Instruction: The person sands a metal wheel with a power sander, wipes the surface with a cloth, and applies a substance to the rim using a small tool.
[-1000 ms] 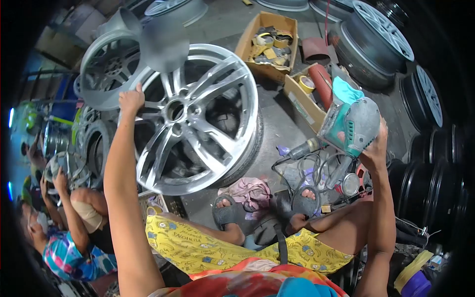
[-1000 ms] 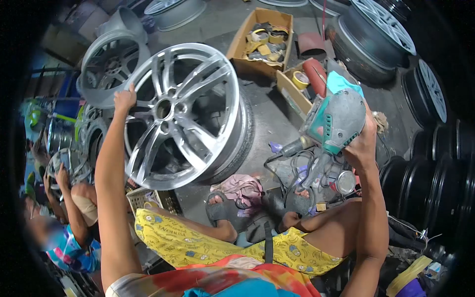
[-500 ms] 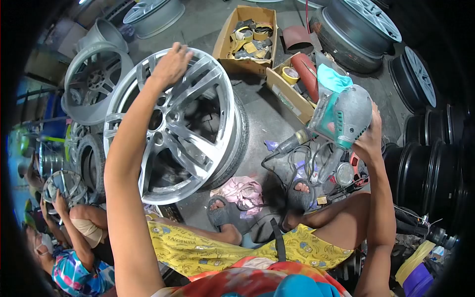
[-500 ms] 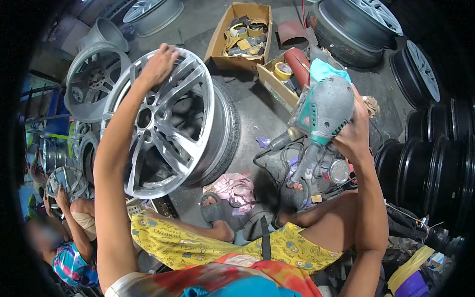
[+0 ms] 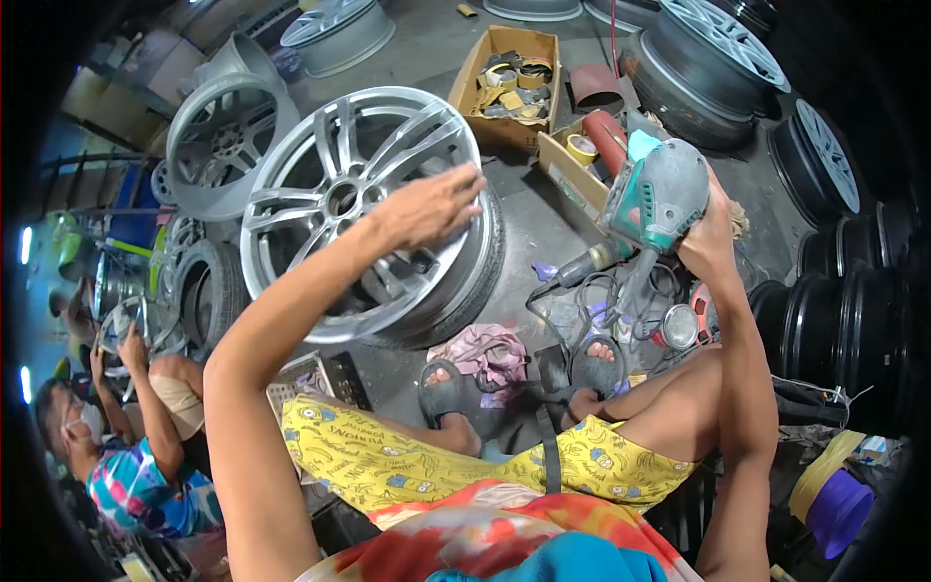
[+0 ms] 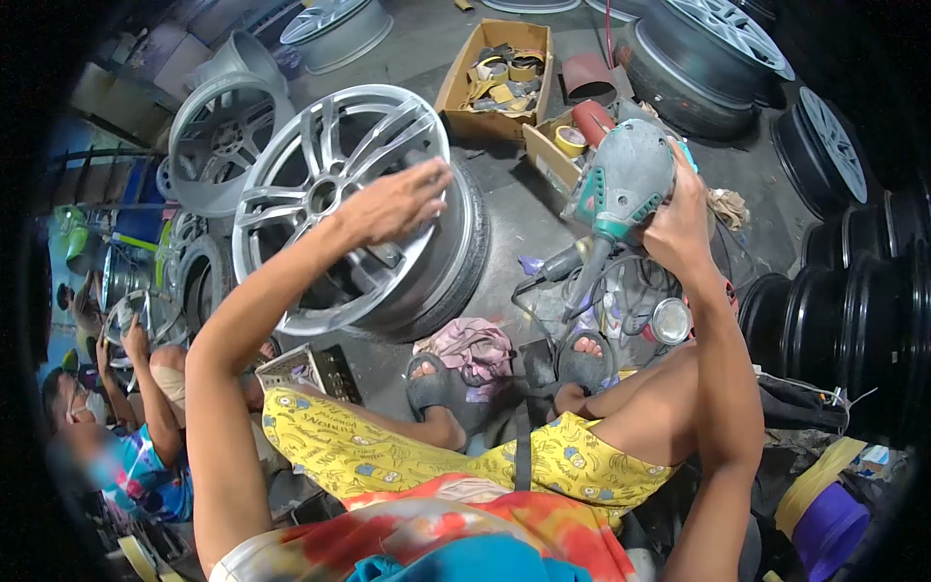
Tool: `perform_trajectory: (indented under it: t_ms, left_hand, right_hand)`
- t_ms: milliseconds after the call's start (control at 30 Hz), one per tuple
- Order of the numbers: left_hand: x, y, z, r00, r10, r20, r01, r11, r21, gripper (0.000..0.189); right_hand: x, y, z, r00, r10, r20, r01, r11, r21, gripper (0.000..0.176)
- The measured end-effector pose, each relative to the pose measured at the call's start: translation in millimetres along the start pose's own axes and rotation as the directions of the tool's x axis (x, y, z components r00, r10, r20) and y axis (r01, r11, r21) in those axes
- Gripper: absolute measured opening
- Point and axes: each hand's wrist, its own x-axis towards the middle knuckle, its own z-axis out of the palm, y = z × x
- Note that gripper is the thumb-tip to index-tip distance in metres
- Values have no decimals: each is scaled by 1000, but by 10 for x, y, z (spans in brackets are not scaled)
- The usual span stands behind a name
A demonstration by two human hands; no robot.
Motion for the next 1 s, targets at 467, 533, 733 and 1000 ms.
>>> perform_trajectory:
  t_ms: [467, 533, 733, 1000]
  left_hand:
    - [-2356, 1702, -54, 870, -482, 109, 423, 840, 339, 56]
    - [-2653, 1720, -36, 723, -683, 99, 630, 712, 309, 58]
    - [-2551, 1871, 160, 646, -751, 136, 622, 621, 477, 63]
    - [-1933, 2268, -14, 666, -745, 47, 746, 664, -48, 73]
  right_hand:
    - [162, -616, 1004, 970, -103, -220, 145, 972, 184, 59]
    - [225, -657, 1266, 967, -129, -220, 176, 962, 207, 58]
    - [-3, -709, 2008, 998, 36, -54, -9, 899, 439, 75]
    - [-44, -1262, 1877, 941, -325, 98, 228, 819, 526, 90]
